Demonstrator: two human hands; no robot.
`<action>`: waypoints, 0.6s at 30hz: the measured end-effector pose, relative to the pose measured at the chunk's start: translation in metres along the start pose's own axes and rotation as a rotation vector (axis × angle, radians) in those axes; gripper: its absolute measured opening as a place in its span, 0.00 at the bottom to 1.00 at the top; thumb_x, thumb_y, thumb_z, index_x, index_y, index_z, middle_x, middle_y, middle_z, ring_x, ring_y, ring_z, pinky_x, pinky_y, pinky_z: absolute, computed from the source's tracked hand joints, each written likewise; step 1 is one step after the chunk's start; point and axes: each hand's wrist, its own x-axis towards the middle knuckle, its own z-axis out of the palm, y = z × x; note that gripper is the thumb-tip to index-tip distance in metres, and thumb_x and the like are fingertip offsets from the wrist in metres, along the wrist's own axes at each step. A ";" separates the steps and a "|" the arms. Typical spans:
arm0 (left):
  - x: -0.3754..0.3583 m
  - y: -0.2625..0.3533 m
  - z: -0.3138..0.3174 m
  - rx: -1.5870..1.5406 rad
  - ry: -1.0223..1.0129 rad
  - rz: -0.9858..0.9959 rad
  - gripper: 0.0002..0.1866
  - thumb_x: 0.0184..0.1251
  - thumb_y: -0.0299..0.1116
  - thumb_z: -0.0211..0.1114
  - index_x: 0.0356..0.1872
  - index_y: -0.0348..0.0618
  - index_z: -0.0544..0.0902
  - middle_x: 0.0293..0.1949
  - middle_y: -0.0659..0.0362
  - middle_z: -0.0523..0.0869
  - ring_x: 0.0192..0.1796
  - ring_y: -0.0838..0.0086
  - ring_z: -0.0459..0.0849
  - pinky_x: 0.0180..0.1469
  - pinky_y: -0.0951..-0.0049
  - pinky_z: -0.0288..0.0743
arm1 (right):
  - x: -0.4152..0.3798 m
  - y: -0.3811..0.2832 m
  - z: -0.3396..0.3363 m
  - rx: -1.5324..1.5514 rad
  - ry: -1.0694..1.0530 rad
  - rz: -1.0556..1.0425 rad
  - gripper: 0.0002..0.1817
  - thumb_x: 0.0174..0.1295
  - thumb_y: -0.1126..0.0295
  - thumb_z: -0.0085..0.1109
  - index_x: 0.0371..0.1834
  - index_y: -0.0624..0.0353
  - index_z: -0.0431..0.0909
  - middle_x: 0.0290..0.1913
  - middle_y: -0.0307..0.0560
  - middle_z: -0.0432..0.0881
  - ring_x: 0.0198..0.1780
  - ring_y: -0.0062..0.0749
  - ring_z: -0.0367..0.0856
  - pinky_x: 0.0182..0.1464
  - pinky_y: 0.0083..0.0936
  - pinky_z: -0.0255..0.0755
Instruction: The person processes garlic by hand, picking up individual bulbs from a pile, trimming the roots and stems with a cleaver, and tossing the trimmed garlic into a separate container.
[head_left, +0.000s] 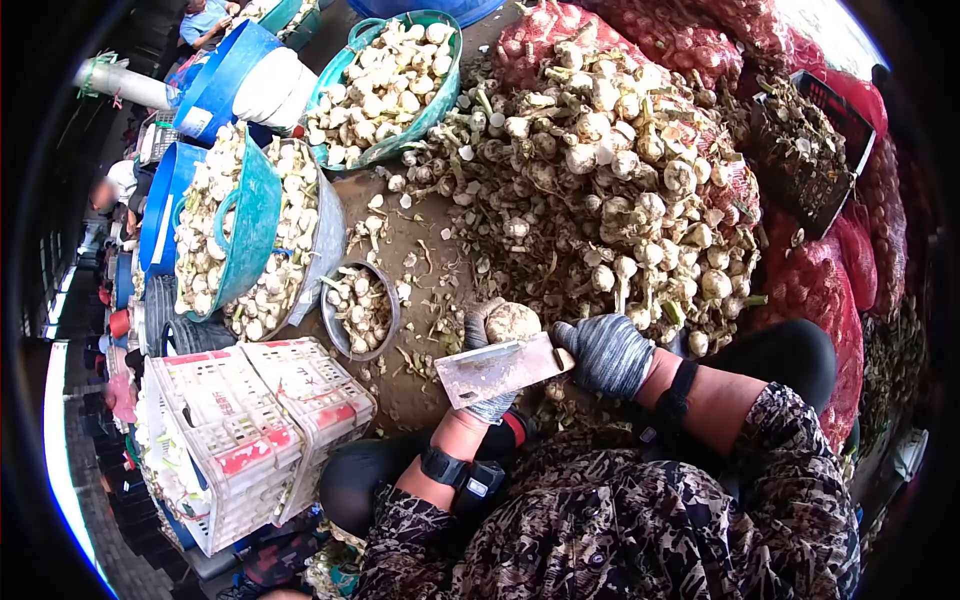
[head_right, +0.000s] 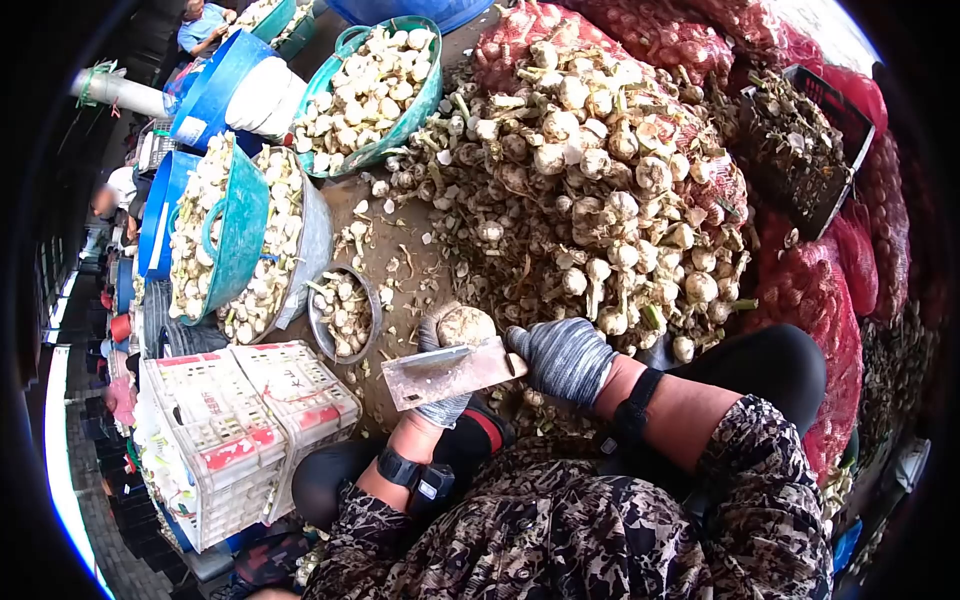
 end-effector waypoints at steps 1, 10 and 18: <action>-0.001 0.005 0.000 -0.267 0.109 -0.107 0.27 0.61 0.39 0.72 0.58 0.40 0.73 0.53 0.55 0.80 0.57 0.63 0.79 0.61 0.63 0.74 | 0.001 0.000 0.000 -0.009 0.001 0.006 0.14 0.57 0.62 0.62 0.43 0.55 0.76 0.28 0.53 0.84 0.33 0.53 0.86 0.33 0.48 0.77; 0.002 0.033 -0.038 0.294 0.186 0.255 0.42 0.51 0.37 0.80 0.65 0.41 0.66 0.52 0.51 0.79 0.52 0.63 0.82 0.56 0.64 0.79 | 0.020 0.027 0.015 0.041 0.205 0.256 0.14 0.59 0.63 0.62 0.44 0.56 0.76 0.32 0.55 0.86 0.37 0.51 0.87 0.37 0.44 0.79; 0.007 0.030 -0.034 -0.065 0.235 -0.039 0.49 0.42 0.34 0.85 0.66 0.43 0.64 0.56 0.50 0.76 0.57 0.63 0.80 0.60 0.65 0.78 | 0.018 0.006 0.001 1.059 0.177 0.217 0.23 0.64 0.50 0.69 0.46 0.61 0.78 0.33 0.38 0.80 0.37 0.23 0.73 0.44 0.26 0.73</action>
